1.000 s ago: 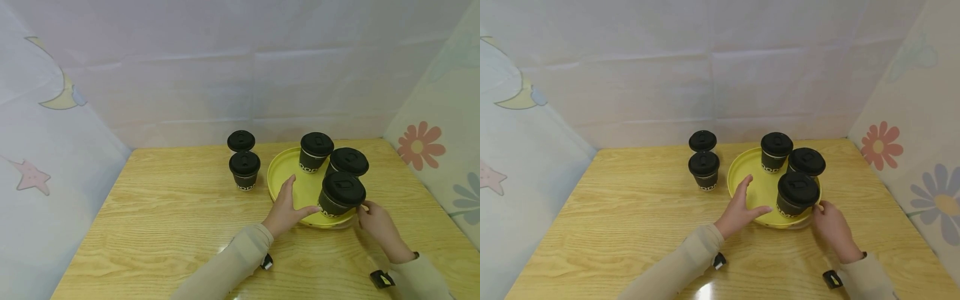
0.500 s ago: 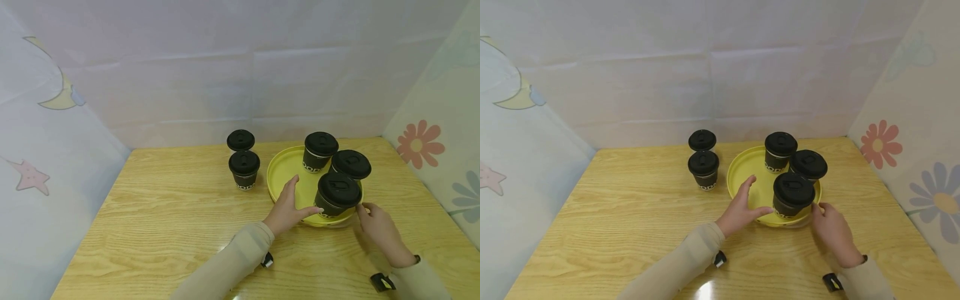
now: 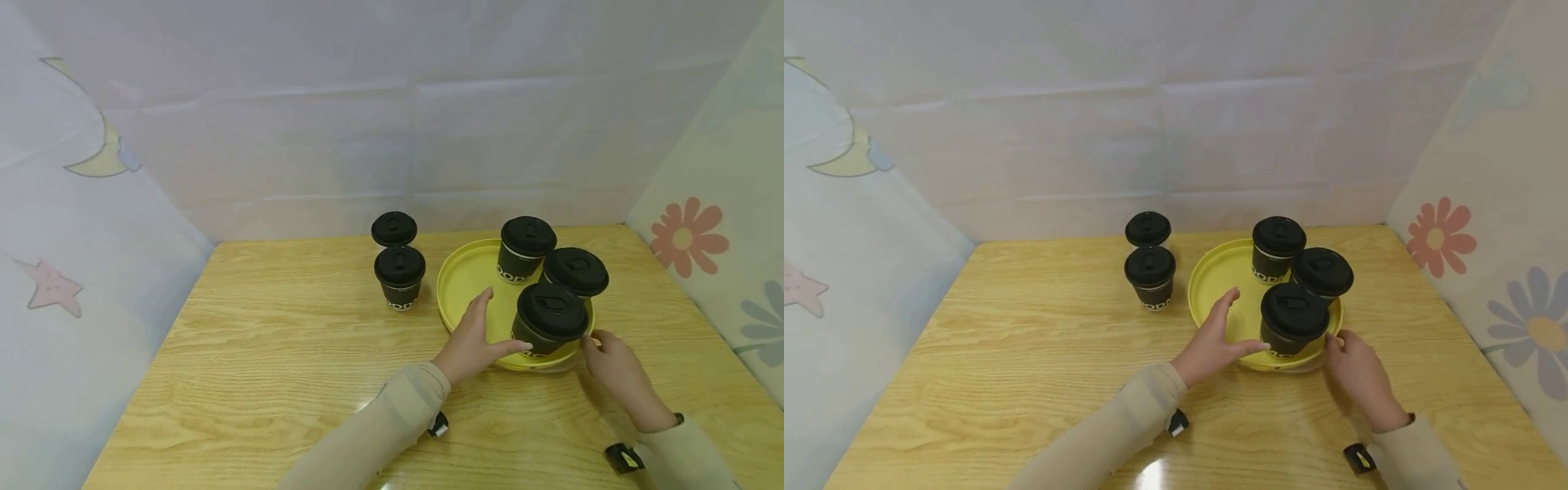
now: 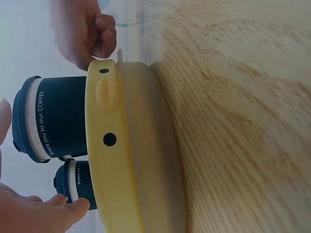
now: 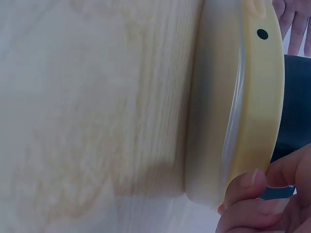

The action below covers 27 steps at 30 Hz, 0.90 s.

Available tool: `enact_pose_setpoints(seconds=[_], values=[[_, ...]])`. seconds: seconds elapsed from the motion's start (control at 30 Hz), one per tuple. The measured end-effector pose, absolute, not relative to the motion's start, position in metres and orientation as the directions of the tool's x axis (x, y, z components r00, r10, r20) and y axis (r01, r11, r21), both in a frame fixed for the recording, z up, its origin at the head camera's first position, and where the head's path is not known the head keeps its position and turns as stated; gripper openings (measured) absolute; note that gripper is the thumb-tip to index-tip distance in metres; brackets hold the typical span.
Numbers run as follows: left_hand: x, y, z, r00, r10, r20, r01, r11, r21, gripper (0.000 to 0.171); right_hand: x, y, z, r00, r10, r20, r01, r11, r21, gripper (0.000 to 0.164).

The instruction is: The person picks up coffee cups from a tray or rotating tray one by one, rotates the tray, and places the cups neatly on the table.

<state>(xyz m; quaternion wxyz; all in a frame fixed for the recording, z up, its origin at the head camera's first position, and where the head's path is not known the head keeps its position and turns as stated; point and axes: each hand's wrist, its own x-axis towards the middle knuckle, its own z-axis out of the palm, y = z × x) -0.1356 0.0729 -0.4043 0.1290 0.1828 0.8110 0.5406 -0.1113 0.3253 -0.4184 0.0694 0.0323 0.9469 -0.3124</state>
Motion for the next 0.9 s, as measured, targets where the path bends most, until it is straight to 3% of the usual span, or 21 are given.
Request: enact_pose_setpoints(seconds=[0.3, 0.6, 0.9], values=[[-0.138, 0.076, -0.403, -0.874, 0.486, -0.022, 0.196, 0.393, 0.898, 0.096, -0.102, 0.318, -0.416, -0.990, 0.018, -0.140, 0.099, 0.797, -0.595, 0.055], [-0.145, 0.083, -0.401, -0.822, 0.557, -0.117, 0.187, 0.459, 0.869, 0.103, -0.100, 0.315, -0.417, -0.988, 0.037, -0.152, 0.119, 0.806, -0.579, 0.058], [-0.151, 0.085, -0.400, -0.822, 0.553, -0.136, 0.160, 0.454, 0.877, 0.103, -0.098, 0.315, -0.420, -0.987, 0.042, -0.154, 0.123, 0.812, -0.570, 0.059]])
